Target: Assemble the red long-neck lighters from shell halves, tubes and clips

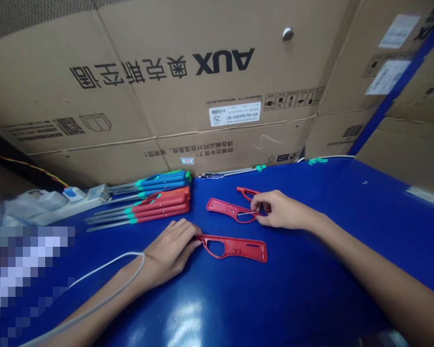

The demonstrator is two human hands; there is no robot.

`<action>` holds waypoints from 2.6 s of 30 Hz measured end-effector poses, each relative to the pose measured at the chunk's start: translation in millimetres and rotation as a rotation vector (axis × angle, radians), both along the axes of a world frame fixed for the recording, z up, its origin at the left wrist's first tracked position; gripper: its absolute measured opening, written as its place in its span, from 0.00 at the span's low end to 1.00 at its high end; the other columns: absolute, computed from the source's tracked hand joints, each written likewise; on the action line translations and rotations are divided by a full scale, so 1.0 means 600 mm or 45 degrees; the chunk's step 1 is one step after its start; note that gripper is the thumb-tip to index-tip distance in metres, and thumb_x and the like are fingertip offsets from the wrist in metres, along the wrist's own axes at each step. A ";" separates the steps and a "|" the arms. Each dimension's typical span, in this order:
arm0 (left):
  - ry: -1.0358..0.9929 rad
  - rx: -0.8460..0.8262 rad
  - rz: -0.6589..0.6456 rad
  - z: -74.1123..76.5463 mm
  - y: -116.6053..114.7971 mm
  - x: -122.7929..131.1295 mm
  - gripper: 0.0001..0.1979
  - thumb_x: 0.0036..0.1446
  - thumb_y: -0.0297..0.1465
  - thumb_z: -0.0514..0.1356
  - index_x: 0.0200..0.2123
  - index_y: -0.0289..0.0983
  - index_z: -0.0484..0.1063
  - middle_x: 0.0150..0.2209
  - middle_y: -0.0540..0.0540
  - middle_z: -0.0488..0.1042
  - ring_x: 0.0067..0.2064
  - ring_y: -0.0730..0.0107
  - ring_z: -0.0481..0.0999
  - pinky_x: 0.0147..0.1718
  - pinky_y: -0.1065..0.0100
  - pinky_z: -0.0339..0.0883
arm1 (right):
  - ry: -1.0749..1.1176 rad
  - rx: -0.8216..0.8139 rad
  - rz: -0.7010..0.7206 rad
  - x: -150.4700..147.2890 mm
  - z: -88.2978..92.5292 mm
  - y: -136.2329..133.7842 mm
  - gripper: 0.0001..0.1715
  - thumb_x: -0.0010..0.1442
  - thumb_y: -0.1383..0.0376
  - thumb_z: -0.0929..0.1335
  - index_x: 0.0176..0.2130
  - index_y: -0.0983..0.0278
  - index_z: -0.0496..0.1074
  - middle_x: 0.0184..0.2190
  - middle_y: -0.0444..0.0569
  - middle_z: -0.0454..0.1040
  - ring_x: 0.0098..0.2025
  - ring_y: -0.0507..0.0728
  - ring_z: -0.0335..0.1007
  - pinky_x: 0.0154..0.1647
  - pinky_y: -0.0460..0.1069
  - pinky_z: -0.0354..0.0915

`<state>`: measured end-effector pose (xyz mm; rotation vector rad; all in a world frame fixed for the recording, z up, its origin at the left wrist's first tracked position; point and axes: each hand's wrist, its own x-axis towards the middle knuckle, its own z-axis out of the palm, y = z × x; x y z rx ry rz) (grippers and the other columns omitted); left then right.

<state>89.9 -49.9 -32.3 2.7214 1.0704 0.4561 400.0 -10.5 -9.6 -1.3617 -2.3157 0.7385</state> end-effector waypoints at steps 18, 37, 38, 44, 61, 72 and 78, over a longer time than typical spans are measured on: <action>-0.097 0.251 -0.118 -0.003 0.014 -0.003 0.09 0.63 0.37 0.55 0.43 0.43 0.72 0.39 0.47 0.76 0.39 0.63 0.76 0.38 0.65 0.70 | -0.487 0.226 -0.430 0.037 0.013 0.019 0.16 0.54 0.65 0.66 0.43 0.62 0.75 0.34 0.53 0.78 0.35 0.59 0.73 0.29 0.48 0.56; 0.037 0.040 -0.001 -0.001 -0.005 0.007 0.08 0.66 0.31 0.51 0.43 0.39 0.69 0.42 0.43 0.73 0.43 0.62 0.70 0.45 0.58 0.64 | -0.517 0.331 -0.377 0.011 0.017 0.042 0.16 0.63 0.62 0.60 0.41 0.62 0.75 0.30 0.50 0.77 0.31 0.56 0.73 0.31 0.48 0.60; 0.037 0.030 0.004 -0.002 -0.006 0.008 0.08 0.66 0.31 0.50 0.43 0.39 0.69 0.42 0.43 0.72 0.43 0.62 0.69 0.45 0.58 0.63 | -0.538 0.335 -0.351 0.000 0.016 0.053 0.16 0.62 0.63 0.61 0.43 0.63 0.75 0.31 0.51 0.77 0.32 0.57 0.73 0.31 0.48 0.61; 0.008 -0.010 0.014 -0.002 -0.012 0.009 0.09 0.66 0.33 0.51 0.42 0.38 0.70 0.42 0.44 0.72 0.42 0.62 0.68 0.42 0.59 0.61 | -0.693 0.321 -0.330 -0.057 0.019 0.138 0.20 0.60 0.66 0.62 0.50 0.67 0.72 0.40 0.64 0.77 0.41 0.67 0.75 0.37 0.54 0.63; -0.093 0.028 0.075 -0.026 0.002 0.014 0.08 0.64 0.33 0.53 0.39 0.38 0.69 0.40 0.45 0.72 0.41 0.61 0.69 0.42 0.58 0.60 | -0.591 -0.086 -0.484 0.068 0.041 0.071 0.21 0.53 0.52 0.68 0.41 0.63 0.74 0.37 0.52 0.78 0.39 0.60 0.74 0.35 0.49 0.63; -0.193 0.019 0.212 -0.022 0.036 0.055 0.09 0.62 0.36 0.55 0.37 0.38 0.71 0.39 0.45 0.70 0.43 0.62 0.69 0.47 0.57 0.66 | -0.316 -0.192 -0.131 0.077 0.114 -0.064 0.25 0.46 0.48 0.73 0.38 0.62 0.75 0.36 0.47 0.75 0.36 0.57 0.69 0.34 0.49 0.60; -0.196 0.155 0.260 -0.026 0.061 0.102 0.07 0.60 0.34 0.55 0.35 0.36 0.70 0.50 0.37 0.65 0.53 0.51 0.63 0.53 0.49 0.62 | -0.470 -0.182 -0.130 0.061 0.122 -0.125 0.25 0.46 0.43 0.71 0.36 0.59 0.74 0.34 0.47 0.72 0.35 0.58 0.67 0.29 0.48 0.57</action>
